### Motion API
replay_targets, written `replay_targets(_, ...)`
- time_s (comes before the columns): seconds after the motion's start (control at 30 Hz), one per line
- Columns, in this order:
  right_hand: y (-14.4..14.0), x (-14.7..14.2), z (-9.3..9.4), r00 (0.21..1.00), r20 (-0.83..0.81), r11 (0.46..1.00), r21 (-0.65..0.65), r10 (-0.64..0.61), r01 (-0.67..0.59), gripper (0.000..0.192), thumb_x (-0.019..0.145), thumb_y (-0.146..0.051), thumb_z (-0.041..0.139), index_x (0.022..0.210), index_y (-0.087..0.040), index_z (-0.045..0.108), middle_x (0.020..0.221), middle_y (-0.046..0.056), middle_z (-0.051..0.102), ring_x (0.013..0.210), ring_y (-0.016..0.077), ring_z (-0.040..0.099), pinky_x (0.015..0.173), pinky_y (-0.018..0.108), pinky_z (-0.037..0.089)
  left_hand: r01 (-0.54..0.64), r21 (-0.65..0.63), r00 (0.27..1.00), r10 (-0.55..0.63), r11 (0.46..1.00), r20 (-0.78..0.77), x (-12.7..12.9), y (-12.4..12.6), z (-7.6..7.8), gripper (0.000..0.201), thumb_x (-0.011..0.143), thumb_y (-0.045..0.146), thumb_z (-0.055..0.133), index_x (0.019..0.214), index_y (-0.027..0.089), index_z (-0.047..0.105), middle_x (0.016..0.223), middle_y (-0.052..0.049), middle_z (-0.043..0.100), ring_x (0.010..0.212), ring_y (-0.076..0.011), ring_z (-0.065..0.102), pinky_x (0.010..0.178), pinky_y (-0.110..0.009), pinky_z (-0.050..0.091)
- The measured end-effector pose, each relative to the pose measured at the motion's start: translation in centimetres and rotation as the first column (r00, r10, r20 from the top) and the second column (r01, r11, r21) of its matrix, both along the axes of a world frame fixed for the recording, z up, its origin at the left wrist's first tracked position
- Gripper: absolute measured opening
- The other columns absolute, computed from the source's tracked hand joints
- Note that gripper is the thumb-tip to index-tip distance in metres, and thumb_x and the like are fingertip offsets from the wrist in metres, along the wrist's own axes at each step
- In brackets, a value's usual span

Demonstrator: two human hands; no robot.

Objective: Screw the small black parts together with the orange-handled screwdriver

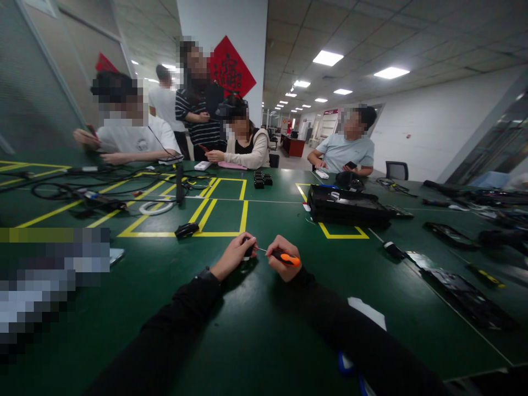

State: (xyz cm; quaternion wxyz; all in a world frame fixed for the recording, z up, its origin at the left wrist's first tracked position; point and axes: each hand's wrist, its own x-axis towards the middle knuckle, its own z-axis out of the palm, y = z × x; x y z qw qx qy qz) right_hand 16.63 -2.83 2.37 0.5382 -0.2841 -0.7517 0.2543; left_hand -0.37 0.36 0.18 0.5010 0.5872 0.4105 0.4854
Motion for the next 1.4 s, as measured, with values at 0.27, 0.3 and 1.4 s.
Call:
replay_targets(0.27,-0.1,0.3,0.2,1.0,0.005,1.0,-0.015,0.018,-0.018,0.011,0.071,-0.023,0.053,0.069,-0.016,0.061,0.067,0.001,0.046,0.058,0.0105,0.045,0.054,0.024,0.036,0.011,0.033,1.0,-0.011,0.999,-0.01,0.0,-0.3,0.3,0.025,0.074,0.04,0.051,0.08,0.016,0.048,0.067,0.001,0.058,0.054,-0.0109,0.055,0.053,-0.022,0.041)
replay_targets(0.3,0.0,0.3,0.0,1.0,-0.014,0.998,-0.056,0.023,-0.024,0.014,0.074,-0.025,0.051,0.071,-0.016,0.061,0.068,0.001,0.047,0.055,0.0091,0.044,0.051,0.023,0.036,0.015,0.032,1.0,-0.015,0.999,-0.012,0.1,-0.4,0.4,0.024,0.075,0.04,0.05,0.08,0.016,0.048,0.066,0.001,0.057,0.054,-0.0109,0.055,0.053,-0.022,0.041)
replay_targets(1.4,1.2,0.4,-1.0,0.991,-0.134,0.937,-0.341,0.027,-0.071,0.017,0.074,-0.031,0.053,0.081,-0.015,0.055,0.051,-0.004,0.049,0.037,0.0057,0.039,0.036,0.017,0.031,-0.01,-0.018,1.0,0.01,1.0,0.01,0.1,-0.7,0.7,0.025,0.072,0.04,0.052,0.08,0.016,0.049,0.066,-0.001,0.059,0.054,-0.0117,0.056,0.053,-0.023,0.042)
